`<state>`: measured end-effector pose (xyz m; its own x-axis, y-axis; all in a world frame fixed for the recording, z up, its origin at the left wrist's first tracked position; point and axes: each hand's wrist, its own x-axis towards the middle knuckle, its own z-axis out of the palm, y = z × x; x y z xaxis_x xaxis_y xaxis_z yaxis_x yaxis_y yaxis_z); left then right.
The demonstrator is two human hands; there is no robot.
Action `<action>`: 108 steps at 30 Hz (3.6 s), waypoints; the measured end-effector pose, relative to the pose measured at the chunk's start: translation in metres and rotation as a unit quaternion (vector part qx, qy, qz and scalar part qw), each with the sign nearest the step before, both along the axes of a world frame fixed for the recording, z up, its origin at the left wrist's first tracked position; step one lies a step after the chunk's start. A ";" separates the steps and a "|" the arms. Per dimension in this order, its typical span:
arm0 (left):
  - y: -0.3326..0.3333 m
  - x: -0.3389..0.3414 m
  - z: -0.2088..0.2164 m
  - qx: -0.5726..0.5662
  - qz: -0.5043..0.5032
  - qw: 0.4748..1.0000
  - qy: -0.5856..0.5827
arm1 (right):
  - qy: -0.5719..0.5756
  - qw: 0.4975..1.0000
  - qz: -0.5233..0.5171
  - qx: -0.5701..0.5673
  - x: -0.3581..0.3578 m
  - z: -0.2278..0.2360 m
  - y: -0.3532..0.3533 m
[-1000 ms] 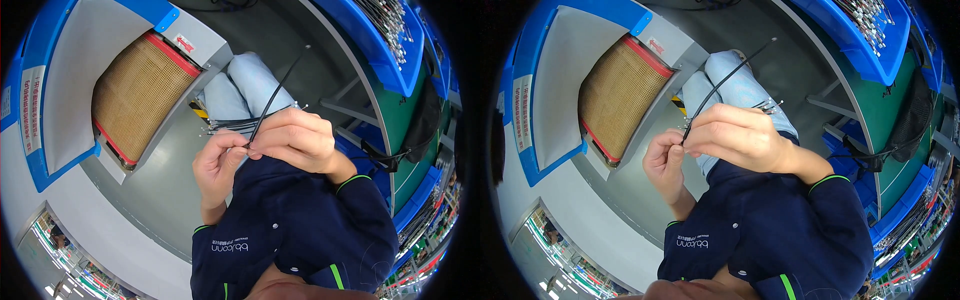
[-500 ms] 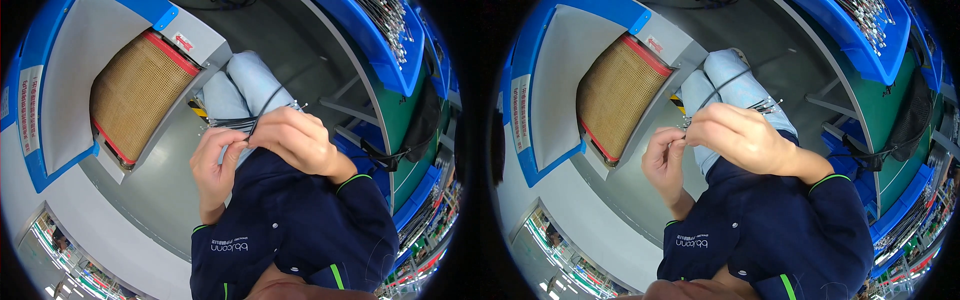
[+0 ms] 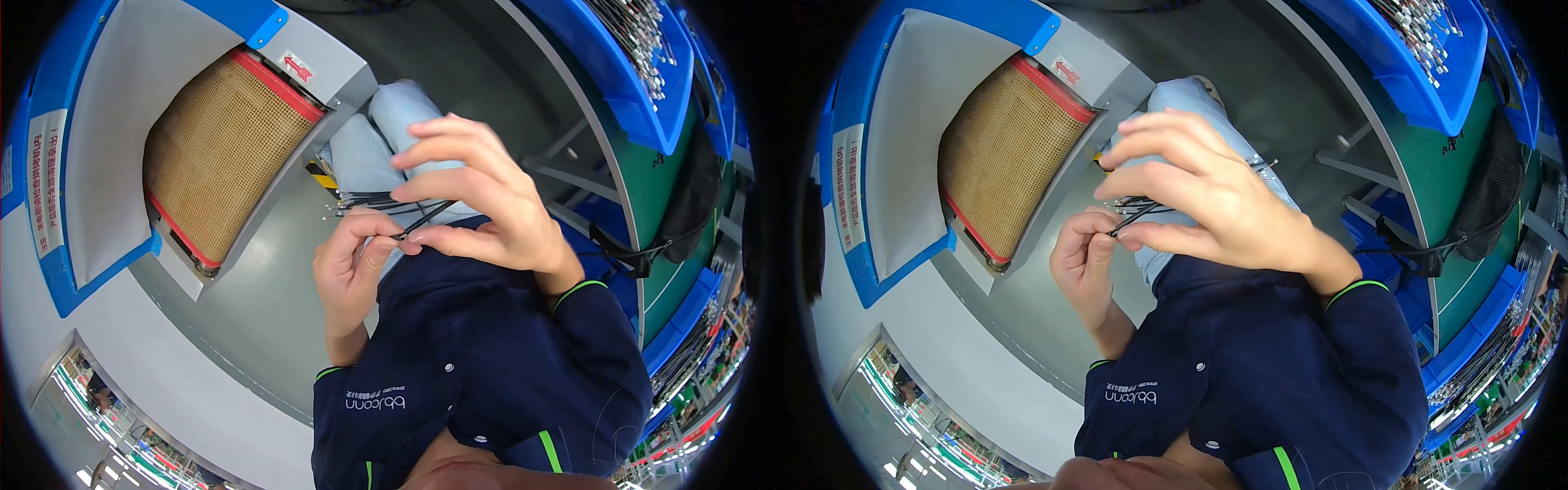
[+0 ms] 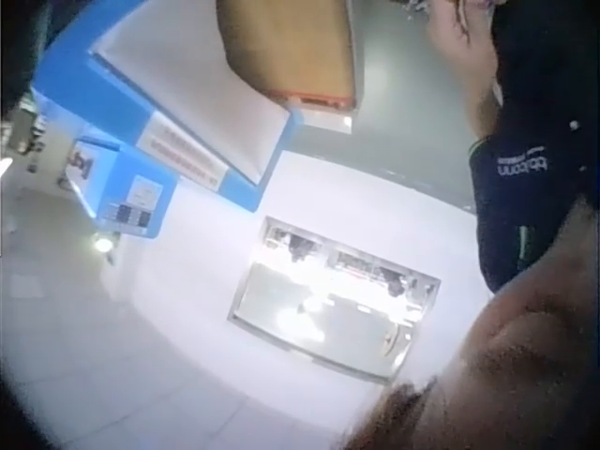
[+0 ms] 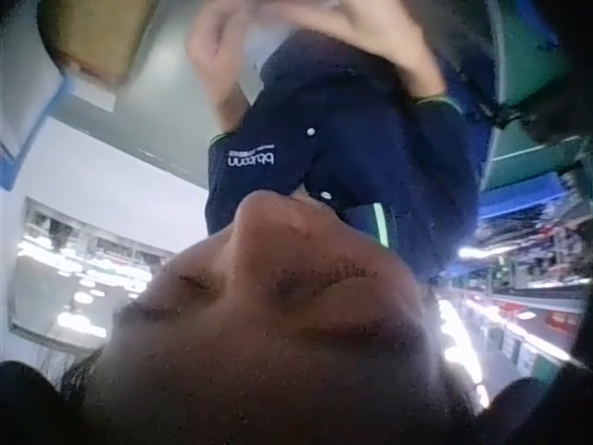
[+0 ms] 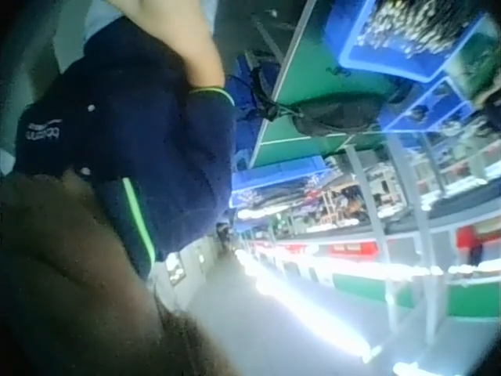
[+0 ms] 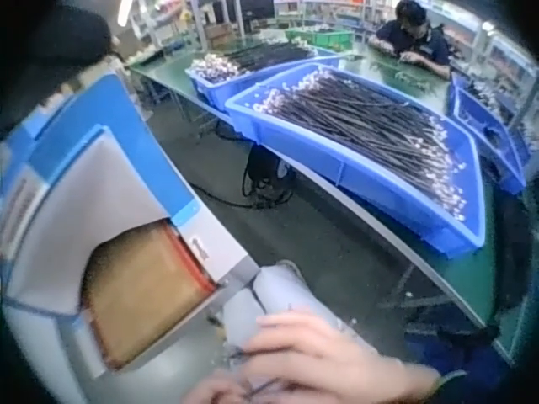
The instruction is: The person picks up bundles of electronic wires by hand and feeds them into a processing machine on a factory assembly line.
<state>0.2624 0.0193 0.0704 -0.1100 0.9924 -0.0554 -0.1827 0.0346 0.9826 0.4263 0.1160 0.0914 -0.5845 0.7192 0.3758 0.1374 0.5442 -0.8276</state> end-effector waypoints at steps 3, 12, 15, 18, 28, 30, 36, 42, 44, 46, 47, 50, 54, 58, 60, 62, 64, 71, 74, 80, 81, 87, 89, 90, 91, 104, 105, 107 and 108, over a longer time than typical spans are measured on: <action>0.000 0.002 0.000 -0.009 0.019 0.998 0.055 | 0.010 0.992 0.082 -0.090 0.008 -0.004 0.000; 0.005 0.009 -0.005 0.095 0.011 0.949 0.300 | 0.007 0.937 0.070 -0.343 0.015 -0.004 -0.004; 0.009 0.018 -0.008 0.112 0.010 0.928 0.356 | -0.002 0.935 0.058 -0.349 0.020 -0.010 -0.003; 0.011 0.020 -0.013 0.129 0.009 0.910 0.394 | -0.030 0.938 0.058 -0.340 0.019 -0.018 -0.003; 0.010 0.013 -0.021 0.158 -0.001 0.907 0.390 | -0.028 0.932 0.045 -0.359 0.016 -0.028 -0.008; 0.009 0.011 -0.018 0.162 0.012 0.912 0.377 | -0.027 0.930 0.045 -0.364 0.016 -0.026 -0.009; -0.001 0.007 -0.012 0.085 0.048 0.917 0.386 | 0.028 0.916 0.041 -0.399 0.014 -0.021 -0.012; -0.002 0.014 -0.016 0.121 0.057 0.923 0.360 | 0.015 0.967 0.038 -0.253 0.025 -0.027 -0.013; -0.002 0.017 -0.014 0.123 0.060 0.925 0.354 | 0.032 0.972 0.042 -0.231 0.026 -0.025 -0.014; -0.003 0.019 -0.013 0.126 0.064 0.927 0.349 | 0.033 0.973 0.042 -0.223 0.028 -0.022 -0.016; -0.004 0.020 -0.014 0.124 0.065 0.932 0.335 | 0.033 0.975 0.042 -0.215 0.028 -0.021 -0.016; -0.003 0.021 -0.016 0.114 0.059 0.944 0.305 | 0.058 0.985 0.048 -0.152 0.032 -0.024 -0.014; 0.000 0.027 -0.017 0.081 0.047 0.949 0.301 | 0.032 0.993 0.041 -0.104 0.041 -0.026 -0.012; 0.001 0.036 -0.021 0.029 0.089 0.967 0.238 | 0.023 0.996 0.032 -0.085 0.046 -0.033 -0.007; 0.002 0.032 -0.029 0.105 0.083 0.940 0.314 | 0.018 0.997 0.028 -0.073 0.045 -0.037 -0.007; 0.004 0.033 -0.030 0.101 0.082 0.938 0.322 | 0.010 0.999 0.032 -0.026 0.045 -0.041 -0.005; 0.006 0.032 -0.032 0.098 0.081 0.936 0.329 | 0.016 0.999 0.038 0.000 0.044 -0.045 -0.004; 0.007 0.031 -0.042 0.111 0.065 0.937 0.324 | 0.027 0.996 0.043 0.070 0.040 -0.054 -0.004; 0.005 0.032 -0.044 0.109 0.068 0.939 0.318 | 0.022 0.996 0.041 0.080 0.041 -0.058 -0.005; 0.005 0.033 -0.049 0.149 0.076 0.915 0.366 | 0.002 0.996 0.020 0.084 0.039 -0.060 -0.009; 0.005 0.033 -0.050 0.154 0.075 0.914 0.367 | 0.001 0.996 0.019 0.085 0.039 -0.060 -0.010; 0.003 0.035 -0.055 0.145 0.080 0.924 0.345 | -0.017 0.987 0.025 0.160 0.042 -0.065 -0.010; 0.002 0.035 -0.058 0.154 0.085 0.917 0.359 | -0.009 0.981 0.017 0.193 0.041 -0.069 -0.013; 0.002 0.035 -0.059 0.163 0.089 0.909 0.373 | -0.009 0.981 0.017 0.193 0.041 -0.069 -0.013; 0.001 0.036 -0.060 0.163 0.090 0.909 0.373 | -0.012 0.983 0.019 0.183 0.041 -0.070 -0.013; 0.001 0.040 -0.071 0.210 0.078 0.912 0.343 | 0.029 0.998 0.030 0.055 0.045 -0.073 -0.019; 0.001 0.040 -0.071 0.195 0.074 0.913 0.350 | 0.028 0.998 0.030 0.055 0.047 -0.074 -0.019; -0.001 0.042 -0.067 0.160 0.070 0.927 0.331 | 0.003 0.992 0.030 0.120 0.051 -0.077 -0.018; -0.001 0.043 -0.065 0.125 0.067 0.940 0.311 | 0.002 0.992 0.030 0.119 0.052 -0.078 -0.016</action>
